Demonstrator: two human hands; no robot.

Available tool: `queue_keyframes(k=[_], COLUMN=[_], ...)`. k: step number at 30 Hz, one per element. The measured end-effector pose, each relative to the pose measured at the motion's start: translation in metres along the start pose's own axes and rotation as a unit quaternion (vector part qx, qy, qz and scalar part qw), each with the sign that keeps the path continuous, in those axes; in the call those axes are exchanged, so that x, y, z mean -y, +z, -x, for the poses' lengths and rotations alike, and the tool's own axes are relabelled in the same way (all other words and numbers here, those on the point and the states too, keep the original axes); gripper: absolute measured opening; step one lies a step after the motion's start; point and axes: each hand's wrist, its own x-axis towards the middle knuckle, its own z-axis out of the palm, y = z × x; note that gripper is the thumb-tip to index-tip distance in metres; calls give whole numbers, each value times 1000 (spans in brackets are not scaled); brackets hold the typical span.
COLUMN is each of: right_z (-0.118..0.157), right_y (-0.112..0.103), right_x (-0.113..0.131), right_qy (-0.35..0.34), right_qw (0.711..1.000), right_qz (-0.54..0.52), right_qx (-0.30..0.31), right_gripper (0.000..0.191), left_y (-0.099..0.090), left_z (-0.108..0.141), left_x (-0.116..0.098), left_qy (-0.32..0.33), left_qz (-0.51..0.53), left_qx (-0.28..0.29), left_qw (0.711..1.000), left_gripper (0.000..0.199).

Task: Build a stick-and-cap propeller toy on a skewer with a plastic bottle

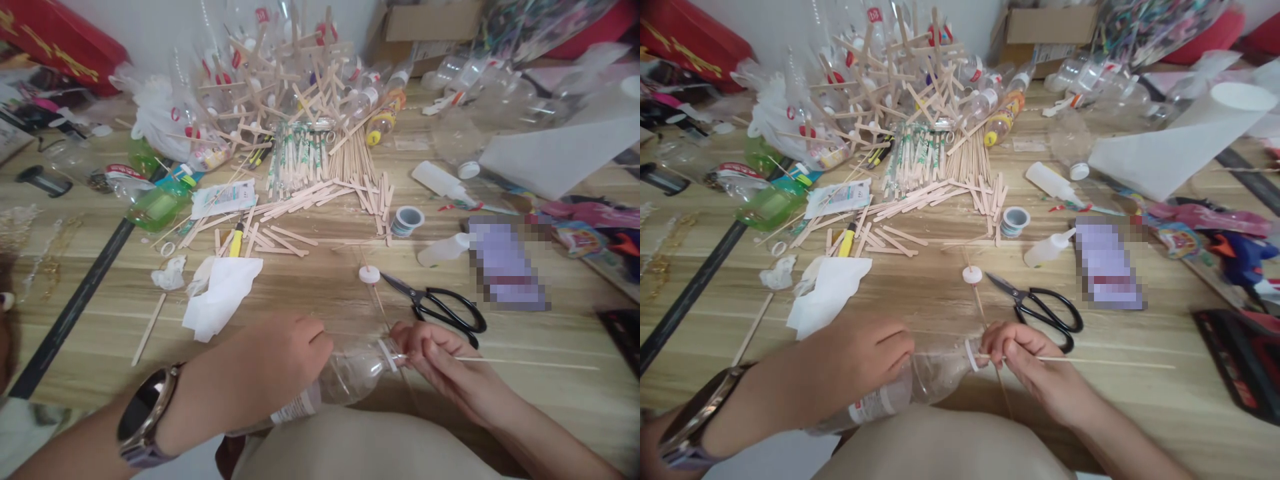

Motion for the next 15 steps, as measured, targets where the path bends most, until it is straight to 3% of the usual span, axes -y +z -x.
queue_keyframes(k=[4, 8, 15], right_z=[0, -3, -7], right_y=[-8, -16, -35], right_x=[-1, -1, 11], right_qy=[-12, -31, -14], right_qw=[999, 992, 990], right_qz=[45, 107, 132], right_qx=[24, 51, 47], right_gripper=[35, 44, 71], left_y=[8, 21, 41], left_z=[0, 2, 9], left_x=[-2, 0, 5], left_qy=[33, -53, -178], left_qz=[-35, 102, 284], left_qx=[-25, -96, -63], left_qw=[999, 989, 940], left_gripper=[24, 20, 14])
